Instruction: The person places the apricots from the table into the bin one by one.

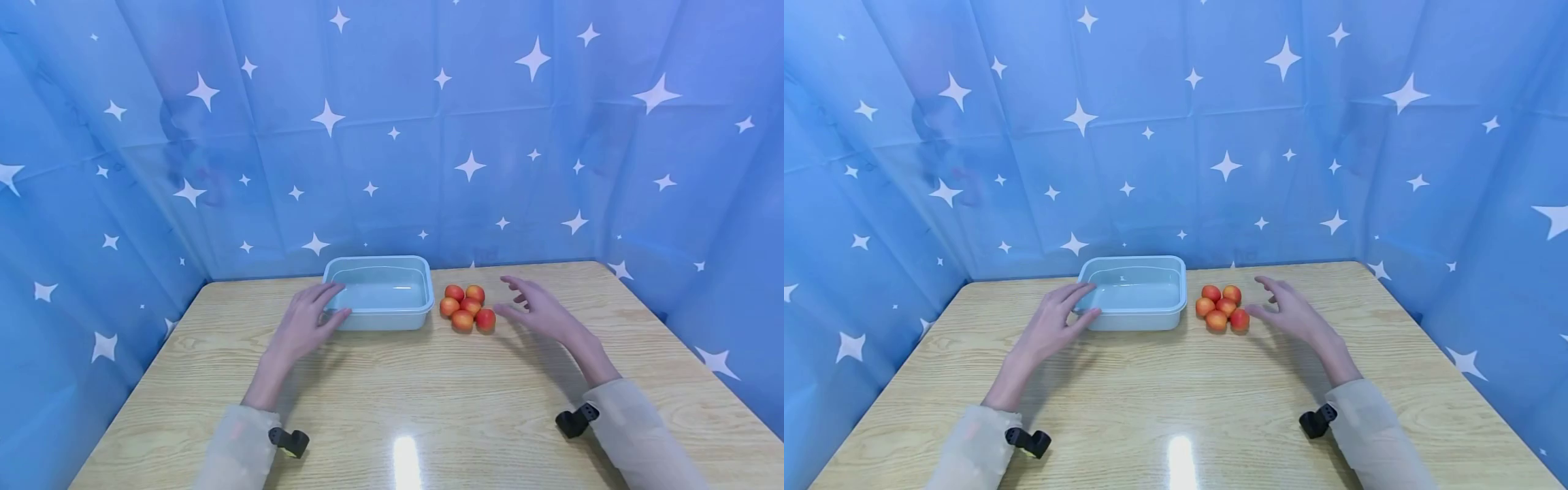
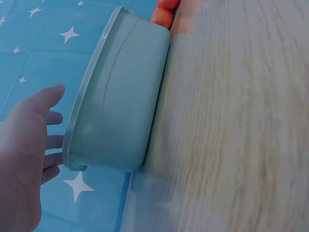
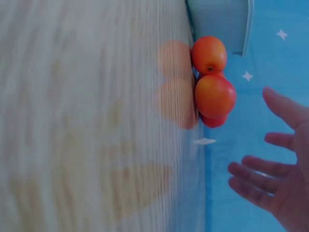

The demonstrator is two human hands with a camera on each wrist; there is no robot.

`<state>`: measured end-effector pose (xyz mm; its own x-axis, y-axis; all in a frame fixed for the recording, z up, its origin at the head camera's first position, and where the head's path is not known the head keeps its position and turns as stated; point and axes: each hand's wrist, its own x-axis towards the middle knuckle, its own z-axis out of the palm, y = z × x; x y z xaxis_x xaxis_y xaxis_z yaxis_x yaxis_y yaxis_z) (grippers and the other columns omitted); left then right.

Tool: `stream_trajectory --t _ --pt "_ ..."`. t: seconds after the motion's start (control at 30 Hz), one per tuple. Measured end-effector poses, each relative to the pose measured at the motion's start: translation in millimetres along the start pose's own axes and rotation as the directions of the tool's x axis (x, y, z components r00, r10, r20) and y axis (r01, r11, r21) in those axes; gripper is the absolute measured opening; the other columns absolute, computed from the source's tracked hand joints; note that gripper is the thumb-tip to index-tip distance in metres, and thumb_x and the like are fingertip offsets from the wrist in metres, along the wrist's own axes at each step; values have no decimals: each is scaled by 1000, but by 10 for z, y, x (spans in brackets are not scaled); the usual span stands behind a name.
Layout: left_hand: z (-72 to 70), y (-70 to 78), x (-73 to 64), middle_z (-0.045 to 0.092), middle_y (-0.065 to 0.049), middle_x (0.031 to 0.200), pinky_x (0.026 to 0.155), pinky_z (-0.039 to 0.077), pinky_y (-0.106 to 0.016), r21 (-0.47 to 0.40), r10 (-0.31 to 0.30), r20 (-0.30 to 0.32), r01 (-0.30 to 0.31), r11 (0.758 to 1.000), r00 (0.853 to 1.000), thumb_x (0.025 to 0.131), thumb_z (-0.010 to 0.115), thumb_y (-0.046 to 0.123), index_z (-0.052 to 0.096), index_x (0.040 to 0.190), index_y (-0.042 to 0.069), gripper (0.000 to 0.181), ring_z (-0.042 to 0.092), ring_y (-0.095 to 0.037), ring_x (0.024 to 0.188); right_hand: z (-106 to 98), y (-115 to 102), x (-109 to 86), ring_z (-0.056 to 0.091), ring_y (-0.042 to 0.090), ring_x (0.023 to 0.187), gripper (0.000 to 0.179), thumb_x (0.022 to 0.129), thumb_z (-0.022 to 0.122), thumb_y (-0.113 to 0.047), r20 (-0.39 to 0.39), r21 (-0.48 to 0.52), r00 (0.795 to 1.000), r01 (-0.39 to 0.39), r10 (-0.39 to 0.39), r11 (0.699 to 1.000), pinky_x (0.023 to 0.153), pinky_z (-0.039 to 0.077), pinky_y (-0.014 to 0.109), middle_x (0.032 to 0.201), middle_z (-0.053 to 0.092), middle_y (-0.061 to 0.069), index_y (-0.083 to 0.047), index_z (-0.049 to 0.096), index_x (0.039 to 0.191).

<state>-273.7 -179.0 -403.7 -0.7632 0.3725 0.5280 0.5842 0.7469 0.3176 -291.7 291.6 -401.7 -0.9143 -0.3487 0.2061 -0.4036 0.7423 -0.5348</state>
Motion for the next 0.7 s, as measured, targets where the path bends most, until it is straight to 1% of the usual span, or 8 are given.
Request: stream_trajectory --t 0.17,0.3,0.47,0.6,0.7 --pt "47 -13 3 61 -17 137 112 34 -55 -17 41 -30 -41 999 999 96 68 37 60 138 7 52 52 -40 129 18 -23 8 64 40 106 63 96 70 -31 37 48 998 52 -54 997 86 54 53 136 55 27 3 47 145" --pt "82 -16 10 63 -14 134 111 35 -55 -18 56 -39 -56 998 998 96 69 36 62 135 6 50 54 -38 127 27 -47 10 65 33 103 58 95 73 -29 70 80 996 52 -58 995 84 56 46 129 59 27 0 52 141" --pt "120 -13 25 64 -15 133 111 35 -57 -47 70 -45 -72 996 997 95 70 34 64 133 5 48 55 -39 125 33 -45 27 67 29 100 54 95 74 -25 102 97 992 58 -68 994 82 56 41 125 60 25 -1 55 139" --pt "149 -6 38 65 -15 130 110 35 -56 -65 73 -55 -77 995 996 94 72 34 65 131 6 47 56 -38 124 51 -26 52 67 25 97 47 94 74 -21 127 110 988 68 -82 992 82 56 39 121 62 22 -2 60 134" --pt "173 -6 46 67 -14 127 110 36 -54 -70 79 -67 -83 994 995 93 73 34 67 128 7 45 57 -36 122 72 -13 67 67 24 96 42 94 74 -19 148 116 986 62 -79 991 82 56 39 119 62 17 -3 62 131"
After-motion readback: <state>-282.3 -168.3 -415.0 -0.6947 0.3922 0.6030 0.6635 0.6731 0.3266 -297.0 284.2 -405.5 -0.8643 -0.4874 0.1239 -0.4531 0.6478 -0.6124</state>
